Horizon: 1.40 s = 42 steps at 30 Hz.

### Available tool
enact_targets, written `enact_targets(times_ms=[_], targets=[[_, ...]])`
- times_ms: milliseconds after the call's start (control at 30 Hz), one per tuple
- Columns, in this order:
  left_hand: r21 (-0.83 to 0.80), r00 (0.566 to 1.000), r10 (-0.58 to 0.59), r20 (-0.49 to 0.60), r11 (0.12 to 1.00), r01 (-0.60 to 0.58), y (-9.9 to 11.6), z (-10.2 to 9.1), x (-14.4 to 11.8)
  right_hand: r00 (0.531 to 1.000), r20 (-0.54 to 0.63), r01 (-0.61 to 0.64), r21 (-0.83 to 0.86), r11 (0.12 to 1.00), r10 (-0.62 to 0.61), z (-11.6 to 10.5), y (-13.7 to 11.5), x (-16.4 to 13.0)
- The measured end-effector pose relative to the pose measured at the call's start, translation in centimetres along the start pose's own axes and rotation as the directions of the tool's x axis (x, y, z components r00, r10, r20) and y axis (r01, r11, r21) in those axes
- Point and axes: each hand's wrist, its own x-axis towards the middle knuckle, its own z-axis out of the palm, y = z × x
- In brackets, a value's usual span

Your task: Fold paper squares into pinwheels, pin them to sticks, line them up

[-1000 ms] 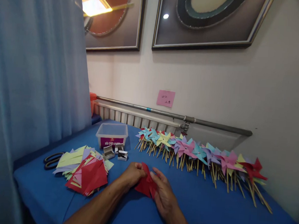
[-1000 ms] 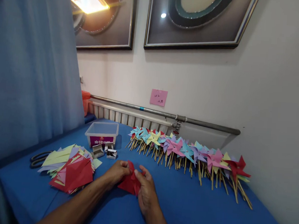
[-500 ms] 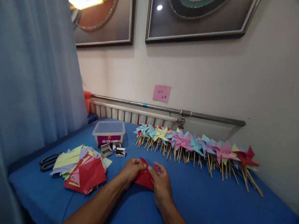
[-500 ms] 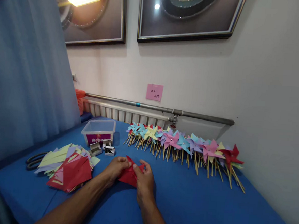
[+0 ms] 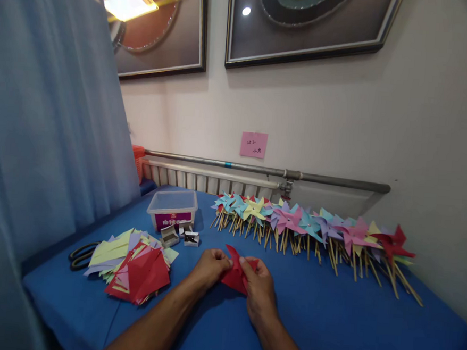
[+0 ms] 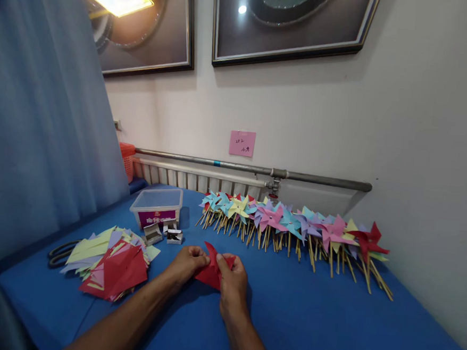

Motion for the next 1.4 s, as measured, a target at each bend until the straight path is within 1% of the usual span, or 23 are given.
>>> enact_targets(times_ms=[133, 267, 367, 467, 533, 667, 767, 900, 1067, 1267, 1333, 1400], targets=[[-0.036, 0.999, 0.012, 0.039, 0.999, -0.011, -0.2, 0.0, -0.1, 0.998, -0.052, 0.038, -0.053, 0.998, -0.041, 0.1, 0.0, -0.1], [-0.083, 0.998, 0.020, 0.067, 0.996, -0.014, -0.1, 0.0, -0.3, 0.997, -0.042, 0.066, -0.087, 0.994, -0.070, 0.2, -0.1, -0.3], [-0.104, 0.998, 0.012, 0.058, 0.995, -0.006, 0.1, 0.1, -0.3, 0.999, -0.001, 0.052, -0.076, 0.996, -0.052, 0.2, -0.1, -0.3], [-0.087, 0.999, -0.021, 0.035, 0.996, 0.024, 0.3, 0.0, -0.2, 0.999, 0.033, 0.025, -0.062, 0.998, -0.023, 0.2, -0.3, -0.5], [-0.097, 0.999, -0.044, 0.025, 0.994, 0.046, 0.5, -0.1, -0.2, 0.997, 0.083, -0.003, -0.027, 1.000, 0.005, 0.2, -0.8, -0.8], [-0.144, 0.999, -0.048, 0.009, 0.988, 0.049, 1.0, -0.3, -0.4, 0.966, 0.237, -0.112, 0.028, 0.993, 0.102, 0.4, -2.5, -1.6], [-0.115, 0.998, -0.057, -0.010, 0.992, 0.056, 1.4, -0.4, -0.6, 0.946, 0.282, -0.175, 0.039, 0.984, 0.157, 0.6, -3.3, -2.0], [-0.059, 0.997, -0.075, 0.005, 0.995, 0.075, 1.6, -0.4, -0.8, 0.946, 0.268, -0.206, 0.070, 0.976, 0.181, 0.8, -3.2, -1.9], [-0.107, 0.998, -0.062, 0.019, 0.992, 0.064, 1.4, -0.4, -0.7, 0.976, 0.186, -0.134, 0.101, 0.986, 0.114, 0.8, -2.3, -1.4], [-0.188, 0.999, -0.026, -0.031, 0.982, 0.020, 1.1, -0.3, -0.6, 0.981, 0.182, -0.076, 0.032, 0.997, 0.069, 0.7, -1.5, -1.3], [-0.193, 0.999, -0.032, -0.026, 0.981, 0.026, 1.1, -0.2, -0.7, 0.986, 0.162, -0.050, 0.009, 0.999, 0.047, 0.6, -1.1, -1.1], [-0.212, 0.999, -0.039, 0.000, 0.977, 0.038, 1.0, -0.3, -0.8, 0.992, 0.126, -0.025, -0.008, 1.000, 0.026, 0.5, -0.7, -0.9]])
